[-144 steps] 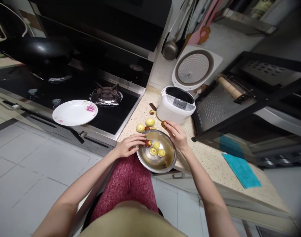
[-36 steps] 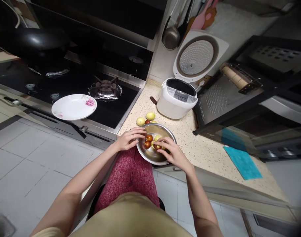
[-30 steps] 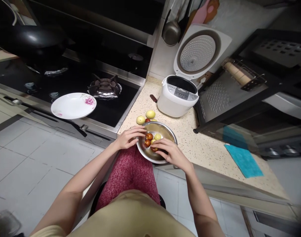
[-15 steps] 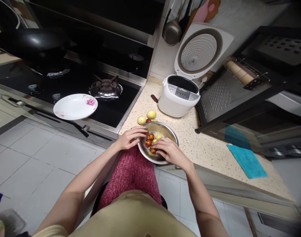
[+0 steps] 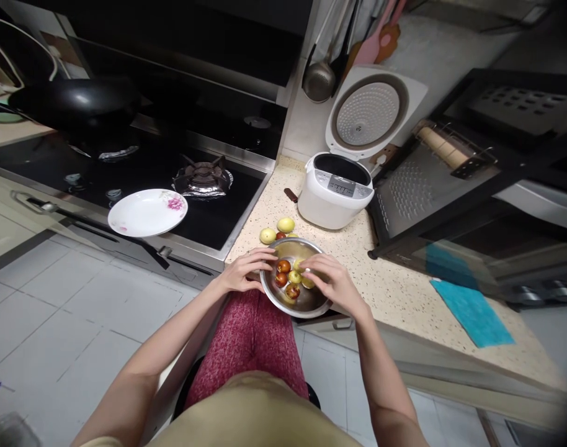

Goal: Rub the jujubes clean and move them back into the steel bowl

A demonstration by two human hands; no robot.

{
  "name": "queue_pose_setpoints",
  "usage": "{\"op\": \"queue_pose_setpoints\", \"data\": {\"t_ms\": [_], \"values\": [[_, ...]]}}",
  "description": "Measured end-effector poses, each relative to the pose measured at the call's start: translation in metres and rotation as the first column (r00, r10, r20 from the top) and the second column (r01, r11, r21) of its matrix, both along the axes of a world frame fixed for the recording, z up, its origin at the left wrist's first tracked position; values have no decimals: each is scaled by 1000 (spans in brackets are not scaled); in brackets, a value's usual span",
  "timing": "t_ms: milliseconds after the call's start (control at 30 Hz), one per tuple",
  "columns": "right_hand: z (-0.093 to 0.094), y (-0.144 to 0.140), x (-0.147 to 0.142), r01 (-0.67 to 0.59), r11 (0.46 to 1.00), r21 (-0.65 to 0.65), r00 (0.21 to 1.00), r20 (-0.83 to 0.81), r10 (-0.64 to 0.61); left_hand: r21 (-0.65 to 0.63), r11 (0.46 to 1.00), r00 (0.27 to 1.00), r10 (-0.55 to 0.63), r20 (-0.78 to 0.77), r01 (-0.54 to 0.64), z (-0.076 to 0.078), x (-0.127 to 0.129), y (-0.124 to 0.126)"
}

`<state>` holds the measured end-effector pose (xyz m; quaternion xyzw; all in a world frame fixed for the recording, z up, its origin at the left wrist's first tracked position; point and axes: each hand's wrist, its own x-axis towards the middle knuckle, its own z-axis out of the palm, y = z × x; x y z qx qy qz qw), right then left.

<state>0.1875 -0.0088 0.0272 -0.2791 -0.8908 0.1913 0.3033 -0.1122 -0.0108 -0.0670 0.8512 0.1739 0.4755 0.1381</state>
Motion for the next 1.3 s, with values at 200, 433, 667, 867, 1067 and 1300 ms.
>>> {"op": "queue_pose_setpoints", "data": {"t_ms": [200,433,667,867,1067,1300], "values": [[-4,45,11,180,983,38,979,-108,-176,21,1000,1000,3,8,-3,-1,-1,1],[-22,115,6,13,997,-75,1000,17,-11,23,999,999,33,-9,-33,-1,0,-1],[-30,145,-7,-117,988,-102,989,74,124,-9,999,999,36,41,-36,1,3,-5],[-44,135,-7,-141,984,-109,988,47,147,-34,998,999,47,14,-47,5,0,-5],[-49,127,-14,-106,976,-192,994,-41,100,-21,998,999,51,0,-51,8,0,-6],[-55,133,-17,-37,939,-341,990,-143,-13,-18,998,998,53,-29,-53,5,-2,-5]]}}
